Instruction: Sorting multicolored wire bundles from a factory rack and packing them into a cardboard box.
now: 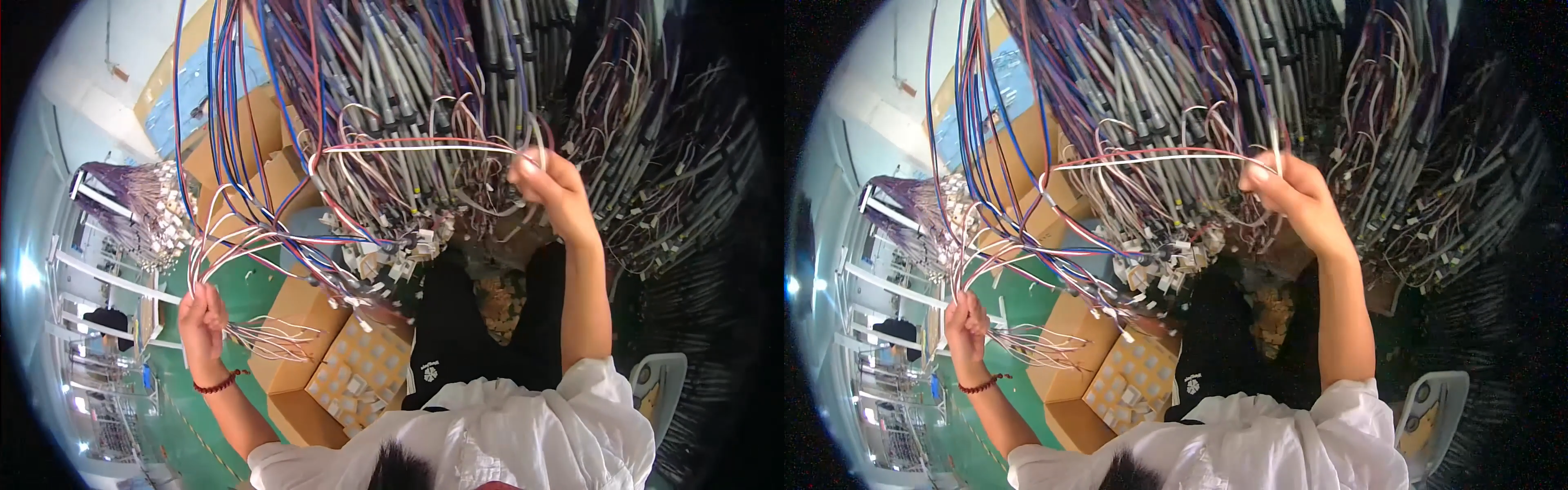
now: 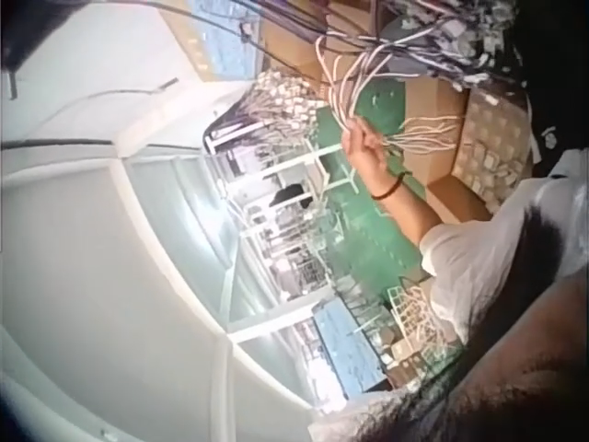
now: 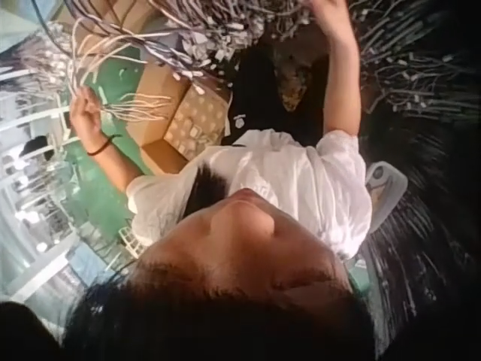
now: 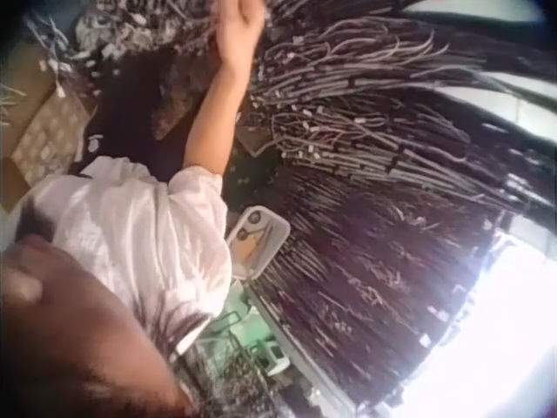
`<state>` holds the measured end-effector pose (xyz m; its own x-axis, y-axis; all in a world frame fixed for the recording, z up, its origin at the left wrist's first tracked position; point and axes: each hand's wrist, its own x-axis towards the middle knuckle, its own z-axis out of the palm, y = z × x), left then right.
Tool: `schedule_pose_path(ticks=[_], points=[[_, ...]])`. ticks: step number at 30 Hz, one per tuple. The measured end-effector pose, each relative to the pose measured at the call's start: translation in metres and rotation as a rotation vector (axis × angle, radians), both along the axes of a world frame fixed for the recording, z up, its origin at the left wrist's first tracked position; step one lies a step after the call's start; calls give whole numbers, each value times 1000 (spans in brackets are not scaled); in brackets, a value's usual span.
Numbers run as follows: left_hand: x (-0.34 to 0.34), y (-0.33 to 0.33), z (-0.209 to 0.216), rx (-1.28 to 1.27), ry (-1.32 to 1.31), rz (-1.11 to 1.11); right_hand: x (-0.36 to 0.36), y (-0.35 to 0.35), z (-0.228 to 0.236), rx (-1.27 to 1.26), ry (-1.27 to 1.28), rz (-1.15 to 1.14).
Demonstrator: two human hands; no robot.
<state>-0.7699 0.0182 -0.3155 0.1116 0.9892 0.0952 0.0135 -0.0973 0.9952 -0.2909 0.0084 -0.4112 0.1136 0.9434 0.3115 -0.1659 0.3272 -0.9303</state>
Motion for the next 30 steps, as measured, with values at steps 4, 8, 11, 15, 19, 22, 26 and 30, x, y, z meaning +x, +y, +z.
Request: schedule_pose_path(ticks=[4,8,11,15,19,22,26,30], points=[[20,25,-15,-21,82,24,8,-32,-24,-158,138,75],[41,29,-20,-59,-30,-163,15,-46,-23,-123,119,130],[57,13,-42,-199,-164,-87,-7,-54,-18,-122,30,57],[138,-15,-85,-272,-60,-274,-92,-69,-27,83,-223,-42],[188,-14,-88,-57,97,-581,-155,-76,-25,-6,-672,53],[190,3,-84,-219,65,-767,-155,-65,-32,-12,-590,128],[180,-5,-66,-123,192,-752,-154,-55,-39,-7,-547,305],[156,-5,-69,5,225,-474,-154,-47,-33,54,-503,397]])
